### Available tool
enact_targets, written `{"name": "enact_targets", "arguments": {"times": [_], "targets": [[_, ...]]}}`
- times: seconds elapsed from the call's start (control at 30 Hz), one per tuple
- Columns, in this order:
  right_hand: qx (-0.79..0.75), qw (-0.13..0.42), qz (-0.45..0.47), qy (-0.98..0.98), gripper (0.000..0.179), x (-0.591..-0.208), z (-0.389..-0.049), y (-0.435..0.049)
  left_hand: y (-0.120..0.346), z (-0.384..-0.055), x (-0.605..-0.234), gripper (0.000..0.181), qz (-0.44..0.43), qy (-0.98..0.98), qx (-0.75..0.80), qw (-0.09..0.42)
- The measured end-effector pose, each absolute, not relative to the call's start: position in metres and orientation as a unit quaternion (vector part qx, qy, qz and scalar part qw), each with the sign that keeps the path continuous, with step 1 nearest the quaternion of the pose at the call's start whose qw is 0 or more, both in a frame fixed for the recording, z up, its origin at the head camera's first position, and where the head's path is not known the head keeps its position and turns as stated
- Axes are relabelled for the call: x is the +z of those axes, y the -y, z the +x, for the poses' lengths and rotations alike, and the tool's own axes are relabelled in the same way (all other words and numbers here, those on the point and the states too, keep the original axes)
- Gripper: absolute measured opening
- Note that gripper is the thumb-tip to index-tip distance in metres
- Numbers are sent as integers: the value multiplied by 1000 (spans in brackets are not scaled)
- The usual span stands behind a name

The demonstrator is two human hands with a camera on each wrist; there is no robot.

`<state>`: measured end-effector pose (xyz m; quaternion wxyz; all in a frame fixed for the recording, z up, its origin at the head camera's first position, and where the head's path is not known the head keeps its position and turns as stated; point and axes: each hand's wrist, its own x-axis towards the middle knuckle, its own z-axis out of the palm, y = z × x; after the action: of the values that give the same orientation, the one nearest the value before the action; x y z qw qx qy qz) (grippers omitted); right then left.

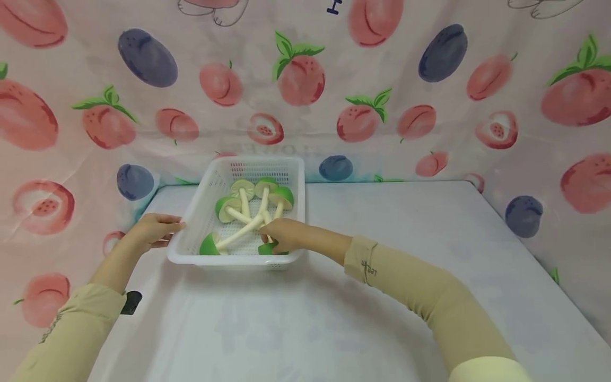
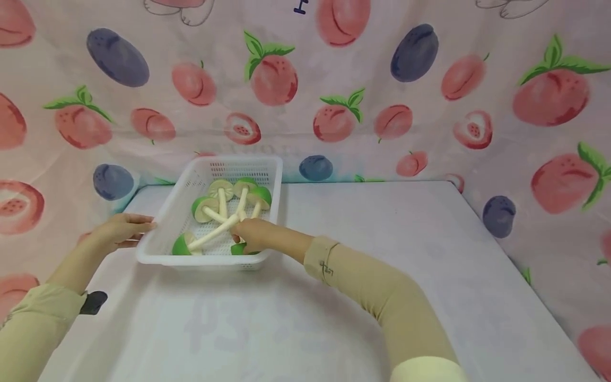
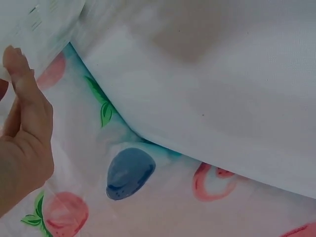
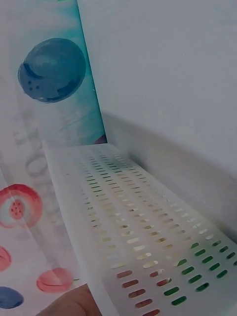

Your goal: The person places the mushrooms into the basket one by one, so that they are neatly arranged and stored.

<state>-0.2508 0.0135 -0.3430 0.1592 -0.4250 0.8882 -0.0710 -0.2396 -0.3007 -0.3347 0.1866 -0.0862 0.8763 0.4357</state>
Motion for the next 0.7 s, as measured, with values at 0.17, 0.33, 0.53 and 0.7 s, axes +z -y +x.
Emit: {"name": "enact_targets", "arguments": {"times": [0.17, 0.33, 0.53, 0.7], "targets": [[-117, 135, -439, -881, 20, -342, -245, -20, 301, -233, -336, 59, -63, -896, 407, 167], [-175, 112, -448, -869, 17, -341, -237, -26, 301, -219, -337, 57, -48, -915, 372, 149], [-235, 78, -441, -863, 15, -330, -227, -40, 300, -211, -339, 56, -46, -922, 365, 125], [-269, 56, -424, -863, 17, -322, -225, -56, 299, -209, -342, 48, -15, -927, 371, 60]]}}
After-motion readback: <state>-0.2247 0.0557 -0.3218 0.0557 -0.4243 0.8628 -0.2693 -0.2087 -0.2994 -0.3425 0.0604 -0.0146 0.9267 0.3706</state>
